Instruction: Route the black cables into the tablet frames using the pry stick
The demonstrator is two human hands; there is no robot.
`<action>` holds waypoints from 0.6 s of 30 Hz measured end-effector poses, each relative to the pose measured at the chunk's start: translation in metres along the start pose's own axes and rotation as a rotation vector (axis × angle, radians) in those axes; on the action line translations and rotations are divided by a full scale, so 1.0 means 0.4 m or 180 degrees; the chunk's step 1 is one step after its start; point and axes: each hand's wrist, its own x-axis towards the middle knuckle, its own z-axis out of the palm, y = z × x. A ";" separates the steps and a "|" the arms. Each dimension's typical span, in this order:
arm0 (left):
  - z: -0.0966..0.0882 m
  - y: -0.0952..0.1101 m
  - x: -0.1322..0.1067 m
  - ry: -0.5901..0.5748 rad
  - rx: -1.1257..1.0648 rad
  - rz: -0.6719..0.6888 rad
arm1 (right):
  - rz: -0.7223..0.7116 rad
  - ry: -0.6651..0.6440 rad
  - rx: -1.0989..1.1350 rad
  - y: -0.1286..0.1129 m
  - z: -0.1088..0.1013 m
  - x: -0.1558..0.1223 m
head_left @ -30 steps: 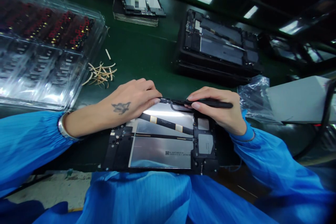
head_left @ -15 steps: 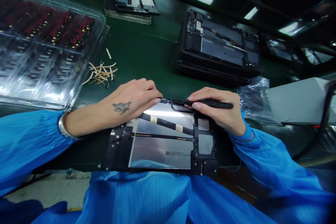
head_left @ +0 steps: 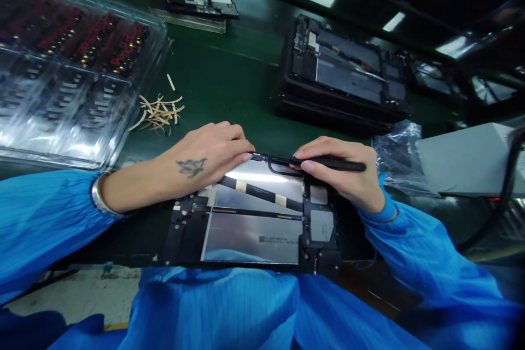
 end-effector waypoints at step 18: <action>0.033 -0.010 -0.001 0.0251 0.0044 0.0012 | 0.0124 0.0229 -0.0157 0.008 0.003 -0.014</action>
